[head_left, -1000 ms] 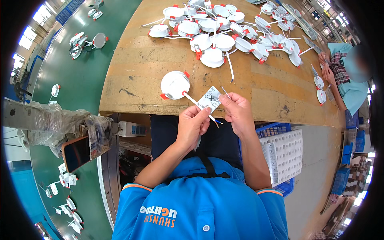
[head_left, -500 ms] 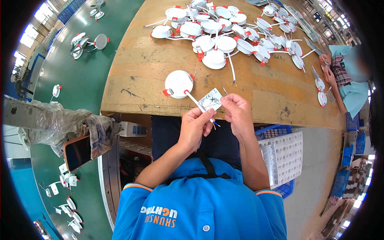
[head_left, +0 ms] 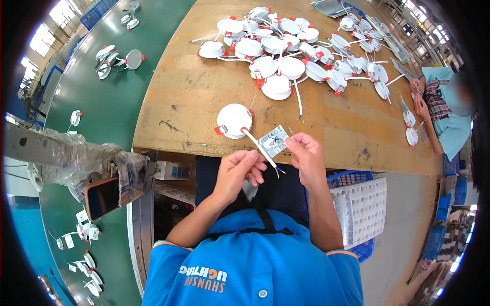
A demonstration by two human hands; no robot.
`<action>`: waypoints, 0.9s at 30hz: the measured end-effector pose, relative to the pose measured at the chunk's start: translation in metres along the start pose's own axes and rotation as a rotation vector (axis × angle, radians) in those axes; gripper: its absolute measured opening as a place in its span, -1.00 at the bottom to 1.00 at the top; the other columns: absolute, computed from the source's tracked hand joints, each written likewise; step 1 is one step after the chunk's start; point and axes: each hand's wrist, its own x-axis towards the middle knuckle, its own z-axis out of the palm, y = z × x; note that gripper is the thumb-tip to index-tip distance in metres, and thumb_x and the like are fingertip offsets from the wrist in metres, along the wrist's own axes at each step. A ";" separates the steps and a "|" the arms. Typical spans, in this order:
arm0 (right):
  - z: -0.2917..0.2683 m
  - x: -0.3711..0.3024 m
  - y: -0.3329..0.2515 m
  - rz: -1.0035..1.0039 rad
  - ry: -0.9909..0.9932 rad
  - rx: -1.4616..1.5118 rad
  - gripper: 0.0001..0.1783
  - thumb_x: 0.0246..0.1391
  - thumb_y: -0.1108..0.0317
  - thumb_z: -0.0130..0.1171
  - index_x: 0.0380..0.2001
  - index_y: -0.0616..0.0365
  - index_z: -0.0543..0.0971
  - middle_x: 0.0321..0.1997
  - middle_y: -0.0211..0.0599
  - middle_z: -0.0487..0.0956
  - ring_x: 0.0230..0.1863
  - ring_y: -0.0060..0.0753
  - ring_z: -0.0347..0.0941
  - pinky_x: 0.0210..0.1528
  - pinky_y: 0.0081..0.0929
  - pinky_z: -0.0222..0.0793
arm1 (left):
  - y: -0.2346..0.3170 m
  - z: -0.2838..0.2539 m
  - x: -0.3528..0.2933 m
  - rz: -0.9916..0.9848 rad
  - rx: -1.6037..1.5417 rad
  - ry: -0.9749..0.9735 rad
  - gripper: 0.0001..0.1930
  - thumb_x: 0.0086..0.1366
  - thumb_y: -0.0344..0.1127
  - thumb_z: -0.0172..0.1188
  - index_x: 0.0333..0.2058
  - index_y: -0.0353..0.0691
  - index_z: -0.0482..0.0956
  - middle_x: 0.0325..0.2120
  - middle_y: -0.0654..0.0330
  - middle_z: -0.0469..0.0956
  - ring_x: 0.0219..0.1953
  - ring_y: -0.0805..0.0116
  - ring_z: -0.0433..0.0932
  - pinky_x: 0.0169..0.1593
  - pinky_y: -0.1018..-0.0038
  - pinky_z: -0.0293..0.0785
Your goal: Manually assemble and label LED light fixtures at a factory workbench.
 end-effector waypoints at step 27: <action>-0.068 0.024 -0.024 -0.526 0.508 -0.901 -0.76 0.08 0.24 -0.04 -0.41 0.21 0.45 -0.58 -0.37 0.44 -0.52 -0.50 0.31 -0.44 -0.55 0.21 | -0.002 0.016 0.013 -0.013 -0.097 0.107 -0.82 0.21 -0.31 0.01 -0.42 -0.33 0.41 -0.58 0.18 0.48 -0.61 0.49 0.48 -0.59 0.67 0.38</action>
